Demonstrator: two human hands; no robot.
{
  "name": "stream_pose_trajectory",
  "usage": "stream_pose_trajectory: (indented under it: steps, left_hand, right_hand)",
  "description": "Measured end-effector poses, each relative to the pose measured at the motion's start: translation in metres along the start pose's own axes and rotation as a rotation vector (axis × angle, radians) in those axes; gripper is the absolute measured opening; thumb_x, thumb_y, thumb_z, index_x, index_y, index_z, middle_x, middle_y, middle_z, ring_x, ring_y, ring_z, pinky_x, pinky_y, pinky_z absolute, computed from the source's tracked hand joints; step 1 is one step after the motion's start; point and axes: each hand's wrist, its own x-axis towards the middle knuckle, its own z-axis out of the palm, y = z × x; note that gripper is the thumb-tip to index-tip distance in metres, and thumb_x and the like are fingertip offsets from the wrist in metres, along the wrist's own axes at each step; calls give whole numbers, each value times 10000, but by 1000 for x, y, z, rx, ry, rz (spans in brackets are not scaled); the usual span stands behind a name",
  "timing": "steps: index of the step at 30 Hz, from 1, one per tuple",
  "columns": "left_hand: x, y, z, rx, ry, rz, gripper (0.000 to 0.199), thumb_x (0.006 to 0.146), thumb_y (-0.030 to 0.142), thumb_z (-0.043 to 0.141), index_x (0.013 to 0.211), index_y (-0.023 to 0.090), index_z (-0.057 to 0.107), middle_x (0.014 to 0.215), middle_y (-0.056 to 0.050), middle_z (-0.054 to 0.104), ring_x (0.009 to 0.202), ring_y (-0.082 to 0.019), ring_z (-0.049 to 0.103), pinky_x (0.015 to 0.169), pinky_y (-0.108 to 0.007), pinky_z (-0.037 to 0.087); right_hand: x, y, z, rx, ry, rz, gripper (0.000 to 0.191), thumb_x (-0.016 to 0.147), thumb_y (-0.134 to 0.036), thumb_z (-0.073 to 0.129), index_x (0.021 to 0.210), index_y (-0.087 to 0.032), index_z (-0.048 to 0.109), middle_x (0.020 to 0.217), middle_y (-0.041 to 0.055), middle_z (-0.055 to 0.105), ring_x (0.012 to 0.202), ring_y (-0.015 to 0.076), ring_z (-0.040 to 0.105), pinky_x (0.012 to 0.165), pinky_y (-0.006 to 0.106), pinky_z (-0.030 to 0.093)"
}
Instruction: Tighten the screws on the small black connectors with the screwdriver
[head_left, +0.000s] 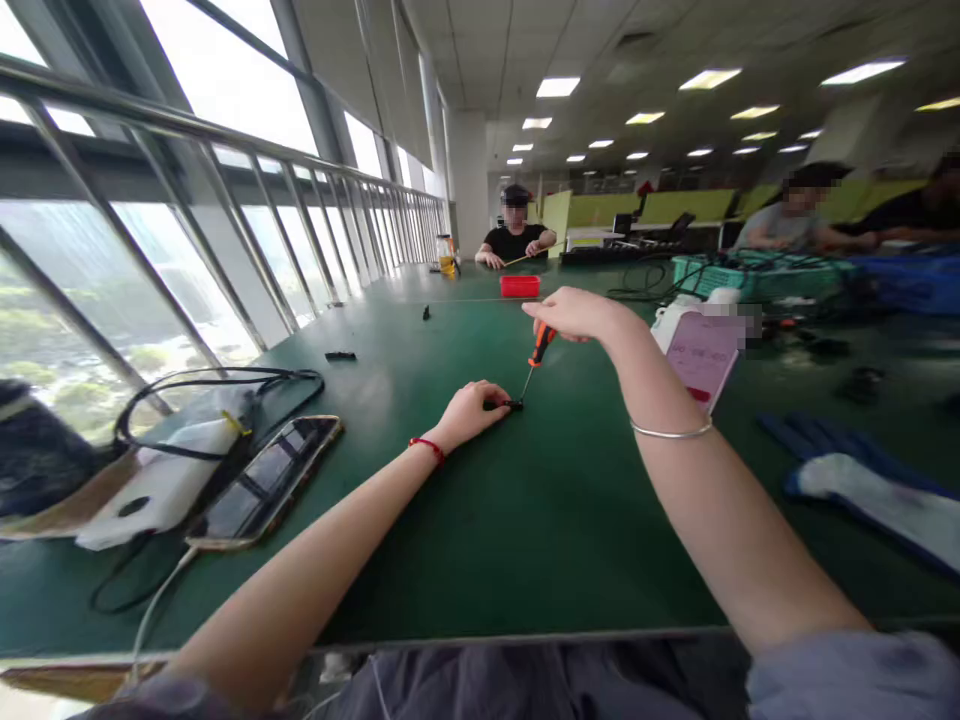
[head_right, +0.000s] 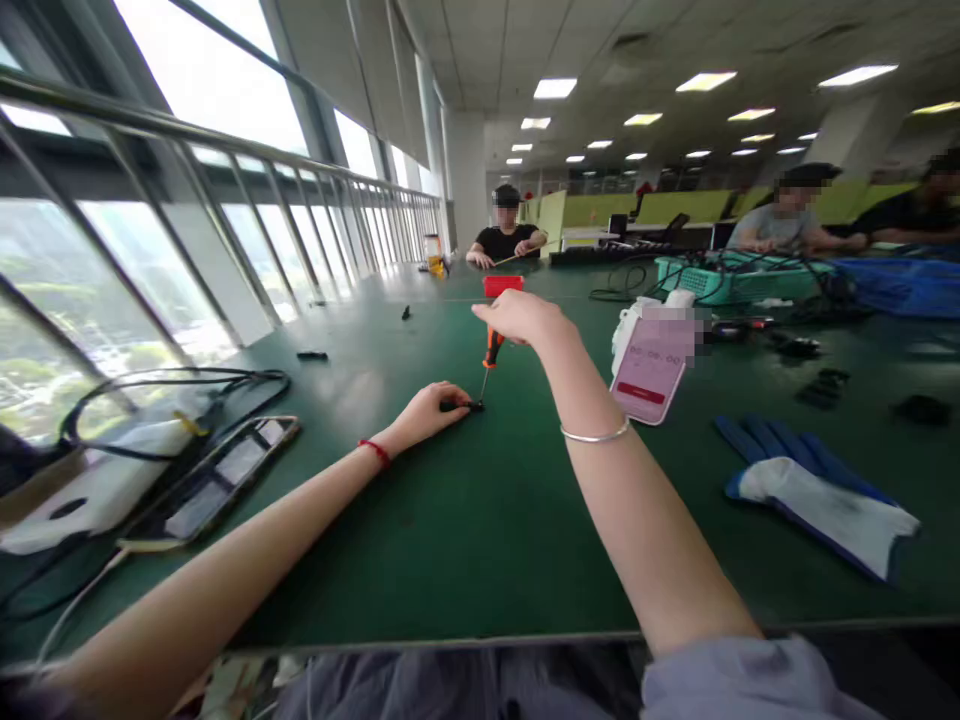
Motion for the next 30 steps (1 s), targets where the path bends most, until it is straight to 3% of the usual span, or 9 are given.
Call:
stream_pose_trajectory:
  steps: [4,9,13,15,18,23,26,30]
  left_hand:
    - [0,-1,0,1,2,3,174,748,261,555,847,180,674,814,-23,644,765,-151,578,743,-269,475]
    - [0,0,0,-2,-3,-17,188,745,275,557,855,175,673,830,-32,643,767,-157,580,766,-282,472]
    - [-1,6,-4,-107,-31,-65,352,800,448,483,856,163,683,870,-60,656,826,-192,587,841,-326,452]
    - [-1,9,-10,-293,-16,-177,579,856,565,287,891,145,684,912,-87,667,891,-214,591,900,-358,428]
    - [0,11,-22,-777,41,-352,835,840,633,7,1096,124,617,1094,-119,643,1059,-235,560,981,-387,378]
    - [3,7,-40,-1502,99,-300,984,742,739,-48,1303,97,444,1376,-123,434,1264,-218,410,1037,-325,338]
    - [1,8,-45,-1688,121,-286,1005,728,754,-52,1338,91,395,1376,-136,430,1271,-225,401,1025,-336,355]
    - [-1,12,-45,-1786,99,-294,975,738,755,-10,1344,102,385,1346,-145,462,1263,-239,411,1004,-358,375]
  right_hand:
    - [-5,-5,1,73,-23,-51,258,818,-348,458,938,-165,595,571,4,571,426,106,507,467,221,390]
    - [-8,-7,2,98,-51,-2,336,847,-415,407,889,-140,595,579,30,596,404,109,506,473,236,403]
    - [-10,-3,1,70,-10,-28,353,856,-431,392,832,-151,605,524,19,567,407,112,504,485,239,399]
    - [-12,-1,0,96,-19,-54,246,831,-357,455,909,-164,586,588,16,595,451,107,526,479,218,395]
    - [-14,-1,-1,95,-23,-41,220,799,-316,505,957,-172,560,694,28,630,501,105,550,475,207,390]
    - [-16,-2,-2,7,0,-2,382,852,-491,370,833,-169,573,593,32,597,439,120,521,495,246,379]
    - [-15,-2,-1,4,10,-56,302,852,-419,386,843,-183,573,577,13,584,437,108,509,501,234,372]
    - [-16,-4,0,68,-23,-99,214,791,-335,491,941,-190,537,727,21,634,480,99,538,485,212,372]
